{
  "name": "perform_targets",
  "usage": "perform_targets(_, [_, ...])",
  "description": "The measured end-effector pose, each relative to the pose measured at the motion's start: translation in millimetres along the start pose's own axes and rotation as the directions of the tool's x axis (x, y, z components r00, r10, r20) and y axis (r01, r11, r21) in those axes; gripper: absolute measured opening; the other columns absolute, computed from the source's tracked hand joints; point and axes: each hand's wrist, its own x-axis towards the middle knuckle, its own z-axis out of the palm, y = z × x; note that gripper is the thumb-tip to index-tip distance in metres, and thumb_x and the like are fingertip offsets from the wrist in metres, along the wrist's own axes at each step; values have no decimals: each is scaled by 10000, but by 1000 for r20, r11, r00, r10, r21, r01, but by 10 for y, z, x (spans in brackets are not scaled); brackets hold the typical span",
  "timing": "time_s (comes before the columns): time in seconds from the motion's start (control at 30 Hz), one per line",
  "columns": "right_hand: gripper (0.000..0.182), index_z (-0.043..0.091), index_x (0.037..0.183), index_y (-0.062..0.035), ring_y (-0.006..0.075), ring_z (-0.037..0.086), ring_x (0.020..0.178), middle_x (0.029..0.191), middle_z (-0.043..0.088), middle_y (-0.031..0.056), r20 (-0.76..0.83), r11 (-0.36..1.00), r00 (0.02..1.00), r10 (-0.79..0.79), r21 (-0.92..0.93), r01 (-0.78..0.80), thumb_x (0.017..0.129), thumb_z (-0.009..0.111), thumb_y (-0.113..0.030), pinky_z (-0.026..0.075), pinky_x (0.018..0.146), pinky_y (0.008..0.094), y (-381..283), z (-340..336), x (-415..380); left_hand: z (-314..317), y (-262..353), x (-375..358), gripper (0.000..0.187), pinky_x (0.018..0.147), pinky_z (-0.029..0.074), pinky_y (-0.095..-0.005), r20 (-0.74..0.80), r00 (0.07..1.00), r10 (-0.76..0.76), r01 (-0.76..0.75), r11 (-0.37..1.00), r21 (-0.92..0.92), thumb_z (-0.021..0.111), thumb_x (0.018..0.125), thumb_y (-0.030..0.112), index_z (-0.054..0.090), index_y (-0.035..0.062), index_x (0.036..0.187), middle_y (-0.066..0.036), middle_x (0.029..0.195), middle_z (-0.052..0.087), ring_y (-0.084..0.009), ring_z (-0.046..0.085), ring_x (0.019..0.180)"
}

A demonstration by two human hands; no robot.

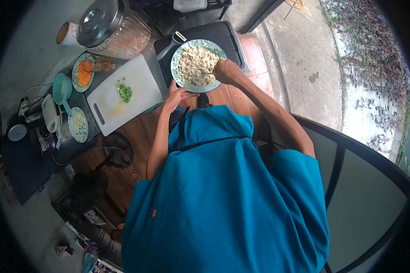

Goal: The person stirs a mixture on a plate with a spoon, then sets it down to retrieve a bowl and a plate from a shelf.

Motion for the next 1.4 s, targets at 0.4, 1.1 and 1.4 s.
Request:
perform_targets(0.4, [196,710,858,-12,277,662,659,743,672,185,44,989,999,-28,-144,34,745,637,-156,514,631,365,237,-376,550,-51,157,68,593,822,561,-445,-26,993,-115,116,992,48,340,891,-77,90,119,1392,-255,1234,487,-408,640,886])
perform_targets(1.1, [192,709,932,-40,229,676,683,797,690,156,318,989,948,18,-145,29,787,600,-102,522,599,321,112,-307,780,-245,-2,154,461,768,582,-400,-46,990,-136,141,984,111,421,892,-46,251,67,1306,-214,1252,480,-361,634,928])
perform_targets(1.4, [136,679,839,-21,341,649,676,726,646,207,-23,895,926,-378,-264,359,770,577,-79,522,619,421,-74,-787,248,-198,50,99,403,733,590,-432,-123,989,-76,92,987,131,360,936,-25,198,52,1297,-266,1149,526,-369,649,855])
